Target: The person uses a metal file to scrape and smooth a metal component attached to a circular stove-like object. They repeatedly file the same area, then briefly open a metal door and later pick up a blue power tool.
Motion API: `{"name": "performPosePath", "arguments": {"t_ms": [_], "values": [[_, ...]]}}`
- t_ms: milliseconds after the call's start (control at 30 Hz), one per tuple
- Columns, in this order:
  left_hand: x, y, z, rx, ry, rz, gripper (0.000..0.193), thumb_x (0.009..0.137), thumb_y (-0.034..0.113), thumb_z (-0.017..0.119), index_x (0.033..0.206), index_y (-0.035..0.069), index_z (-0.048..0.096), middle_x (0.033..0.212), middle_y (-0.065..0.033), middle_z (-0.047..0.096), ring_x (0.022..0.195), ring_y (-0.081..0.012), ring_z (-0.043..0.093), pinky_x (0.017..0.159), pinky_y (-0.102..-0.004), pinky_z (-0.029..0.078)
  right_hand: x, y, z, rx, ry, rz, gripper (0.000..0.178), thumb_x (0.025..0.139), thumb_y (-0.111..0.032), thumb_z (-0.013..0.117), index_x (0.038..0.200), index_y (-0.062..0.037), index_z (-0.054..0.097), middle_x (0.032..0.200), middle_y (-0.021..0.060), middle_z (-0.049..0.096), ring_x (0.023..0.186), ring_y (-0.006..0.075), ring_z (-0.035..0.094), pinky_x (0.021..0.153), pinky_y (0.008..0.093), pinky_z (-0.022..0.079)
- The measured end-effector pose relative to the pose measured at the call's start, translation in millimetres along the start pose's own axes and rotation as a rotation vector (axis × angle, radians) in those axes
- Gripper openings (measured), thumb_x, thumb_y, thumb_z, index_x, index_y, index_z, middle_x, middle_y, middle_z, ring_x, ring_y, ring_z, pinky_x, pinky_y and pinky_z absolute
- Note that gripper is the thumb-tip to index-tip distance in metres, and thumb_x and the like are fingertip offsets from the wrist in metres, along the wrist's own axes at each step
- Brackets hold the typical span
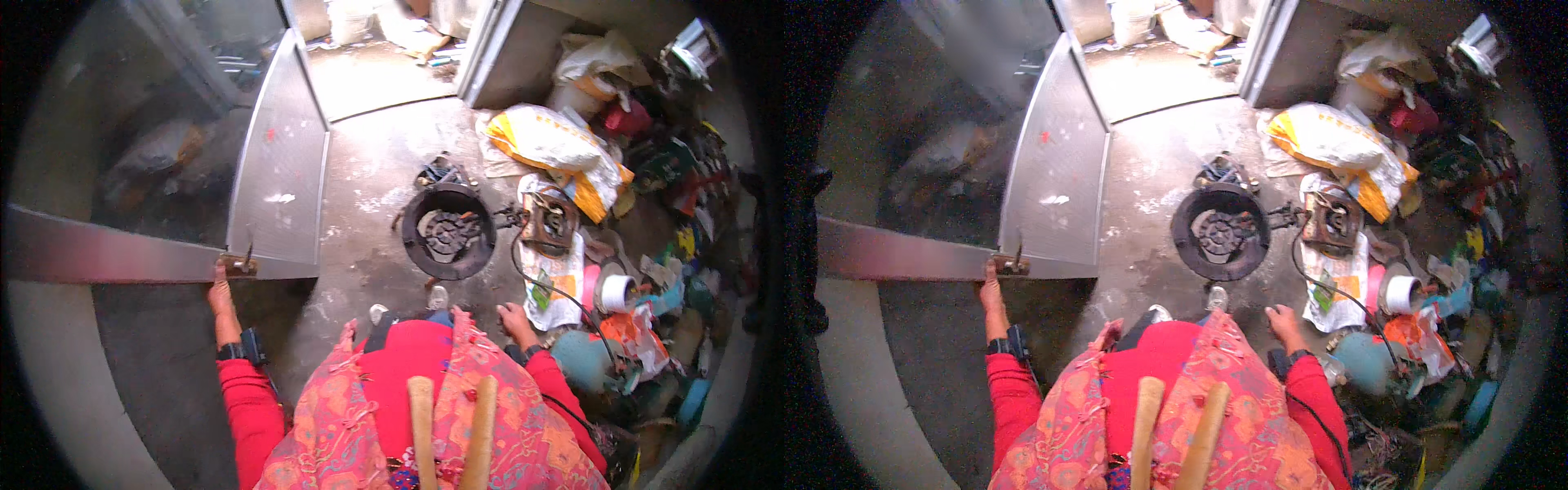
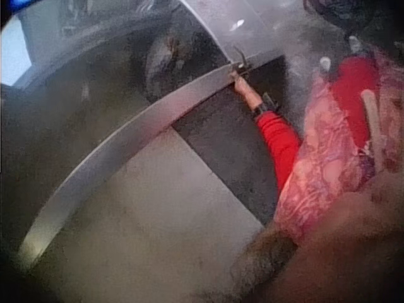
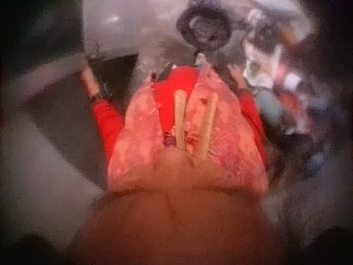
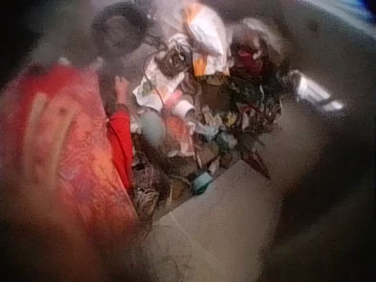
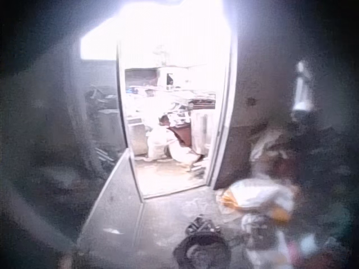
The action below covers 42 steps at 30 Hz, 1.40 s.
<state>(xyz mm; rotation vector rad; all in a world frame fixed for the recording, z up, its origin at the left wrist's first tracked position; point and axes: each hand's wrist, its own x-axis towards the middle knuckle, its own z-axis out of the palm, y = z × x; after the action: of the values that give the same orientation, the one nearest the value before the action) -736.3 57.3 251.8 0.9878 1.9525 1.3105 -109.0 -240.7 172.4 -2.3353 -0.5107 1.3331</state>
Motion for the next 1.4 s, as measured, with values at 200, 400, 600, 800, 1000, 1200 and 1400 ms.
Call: {"name": "performPosePath", "arguments": {"t_ms": [200,400,600,800,1000,1200,1400], "values": [[2.1,-13.9,4.5,-0.001,-0.005,0.009,0.07,0.075,0.051,0.073,0.116,-0.005,0.059,0.117,-0.009,0.059,0.101,-0.0191,0.052,0.092,-0.0325,0.04,-7.2,0.6,-3.6,-0.025,0.071,-0.006,0.033,0.085,-0.026,0.061,0.094,0.0058,0.061,0.065,0.0094,0.06,0.054,0.0184,0.057,0.049,0.0352,0.045],[-25.5,-39.5,-0.3,0.067,0.059,-0.013,0.063,0.085,0.041,0.066,0.124,-0.007,0.049,0.124,-0.0124,0.055,0.107,-0.0219,0.051,0.094,-0.0355,0.039,-11.9,-7.3,-1.4,0.063,0.083,-0.024,0.025,0.087,-0.026,0.059,0.082,-0.0013,0.058,0.062,0.0077,0.057,0.047,0.0166,0.053,0.041,0.0329,0.041],[-133.7,-50.3,37.0,-0.007,-0.336,-0.101,0.068,0.09,0.033,0.06,0.137,-0.009,0.033,0.133,-0.021,0.048,0.123,-0.0232,0.046,0.104,-0.0337,0.033,1.0,-4.4,12.1,-0.025,0.095,-0.043,0.034,0.084,-0.031,0.061,0.081,0.0021,0.064,0.065,0.0086,0.062,0.054,0.019,0.059,0.051,0.0359,0.045],[-90.0,-10.4,87.4,0.134,-0.471,0.091,0.068,0.088,0.041,0.059,0.13,-0.01,0.043,0.131,-0.0257,0.049,0.123,-0.0306,0.047,0.103,-0.0363,0.035,36.0,-21.1,18.8,-0.178,0.108,-0.153,0.031,0.083,-0.029,0.062,0.083,0.0022,0.065,0.068,0.0121,0.063,0.056,0.0221,0.059,0.053,0.0367,0.044],[-36.0,33.3,152.8,0.128,-0.548,0.156,0.066,0.088,0.041,0.059,0.127,-0.01,0.046,0.128,-0.0249,0.052,0.121,-0.0313,0.049,0.101,-0.0364,0.037,95.8,-63.0,50.1,-0.121,0.086,-0.181,0.024,0.08,-0.022,0.065,0.088,0.0003,0.065,0.07,0.01,0.063,0.055,0.0198,0.056,0.051,0.0368,0.043],[23.1,81.5,210.9,0.366,-0.62,0.174,0.06,0.089,0.039,0.057,0.127,-0.008,0.049,0.127,-0.0198,0.054,0.119,-0.0248,0.05,0.1,-0.0338,0.037,129.3,-131.4,81.2,0.329,-0.03,-0.012,0.026,0.079,-0.014,0.059,0.103,-0.004,0.064,0.072,0.0047,0.062,0.051,0.0153,0.055,0.044,0.0321,0.043],[93.0,56.1,226.8,0.313,-0.59,-0.133,0.05,0.091,0.043,0.053,0.113,-0.002,0.06,0.11,-0.0116,0.06,0.09,-0.0177,0.056,0.08,-0.0296,0.042,134.7,-166.4,77.1,0.479,-0.123,0.16,0.026,0.086,-0.015,0.054,0.111,-0.0098,0.061,0.068,0.0014,0.058,0.045,0.0127,0.049,0.038,0.0292,0.037]]}}
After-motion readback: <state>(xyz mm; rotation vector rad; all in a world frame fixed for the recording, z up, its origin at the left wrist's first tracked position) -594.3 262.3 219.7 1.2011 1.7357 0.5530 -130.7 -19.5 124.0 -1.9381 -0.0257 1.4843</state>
